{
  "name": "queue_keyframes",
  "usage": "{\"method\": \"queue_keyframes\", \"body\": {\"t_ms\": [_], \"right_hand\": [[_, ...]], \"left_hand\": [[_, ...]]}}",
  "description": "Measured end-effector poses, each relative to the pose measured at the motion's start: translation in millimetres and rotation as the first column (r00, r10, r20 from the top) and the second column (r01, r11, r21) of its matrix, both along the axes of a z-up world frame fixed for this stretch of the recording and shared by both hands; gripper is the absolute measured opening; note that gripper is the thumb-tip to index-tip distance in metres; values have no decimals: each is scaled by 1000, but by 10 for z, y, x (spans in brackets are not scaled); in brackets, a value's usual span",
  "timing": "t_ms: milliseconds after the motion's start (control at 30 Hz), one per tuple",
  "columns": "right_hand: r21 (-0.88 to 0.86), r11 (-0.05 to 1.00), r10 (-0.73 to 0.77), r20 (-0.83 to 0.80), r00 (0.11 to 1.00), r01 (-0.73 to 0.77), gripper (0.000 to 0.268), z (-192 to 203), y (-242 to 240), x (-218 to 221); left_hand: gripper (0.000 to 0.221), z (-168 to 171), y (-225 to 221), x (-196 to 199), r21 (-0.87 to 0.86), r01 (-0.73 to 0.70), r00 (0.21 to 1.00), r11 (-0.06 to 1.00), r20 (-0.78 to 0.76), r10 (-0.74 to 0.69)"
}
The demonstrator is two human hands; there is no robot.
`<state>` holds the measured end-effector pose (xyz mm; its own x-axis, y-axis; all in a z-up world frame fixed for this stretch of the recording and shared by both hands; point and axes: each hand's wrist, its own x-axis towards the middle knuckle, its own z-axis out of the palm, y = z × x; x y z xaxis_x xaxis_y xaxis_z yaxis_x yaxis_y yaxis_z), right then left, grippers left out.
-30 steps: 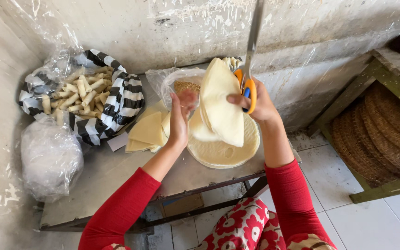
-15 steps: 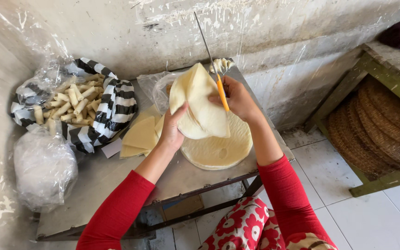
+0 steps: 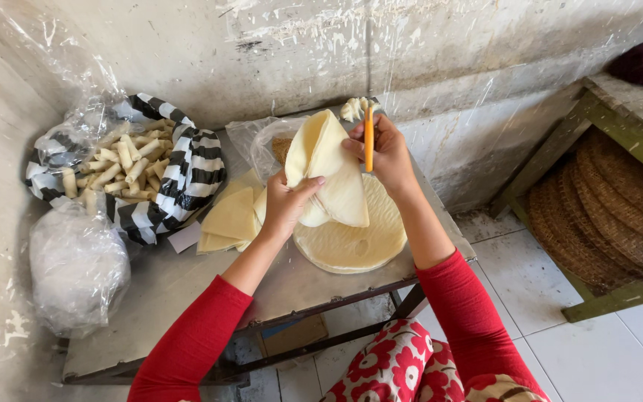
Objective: The person cuts a stack of thin white wrappers using scissors, rotating and folding the sheets by hand while trimming the edges over a metal table.
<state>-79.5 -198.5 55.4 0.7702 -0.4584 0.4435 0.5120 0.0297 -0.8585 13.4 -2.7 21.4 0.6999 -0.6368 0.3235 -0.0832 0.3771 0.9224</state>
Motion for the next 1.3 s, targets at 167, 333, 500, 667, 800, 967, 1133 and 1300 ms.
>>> {"method": "queue_keyframes", "body": {"t_ms": [167, 333, 500, 667, 800, 967, 1133, 1300], "right_hand": [[-82, 996, -22, 127, 992, 32, 28, -83, 8, 15], [-161, 985, -43, 109, 993, 60, 31, -31, 53, 16], [-327, 762, 560, -99, 823, -558, 98, 247, 353, -309], [-343, 529, 630, -454, 630, -776, 105, 241, 543, -222], [-288, 422, 636, -582, 507, -859, 104, 62, 578, -147], [-190, 409, 620, -660, 424, -893, 101, -24, 562, -119], [-205, 367, 651, -640, 408, -907, 105, 1, 541, -137], [-225, 400, 624, -643, 444, -888, 108, 50, 571, -144]], "left_hand": [[33, 101, 42, -60, 52, 7, 1000, 999, -8, -7], [39, 370, 193, 215, -46, -119, 990, 992, -84, 115], [45, 608, 537, 783, -173, -350, 933, 921, -157, 325], [52, 721, 841, 1112, -384, -333, 925, 861, -309, 220], [50, 804, 1028, 1211, -545, -225, 922, 808, -386, -4], [45, 877, 1162, 1197, -615, -179, 921, 768, -379, -88], [40, 872, 1283, 1262, -671, -156, 911, 724, -382, -157], [39, 845, 1276, 1324, -687, -110, 908, 719, -364, -209]]}}
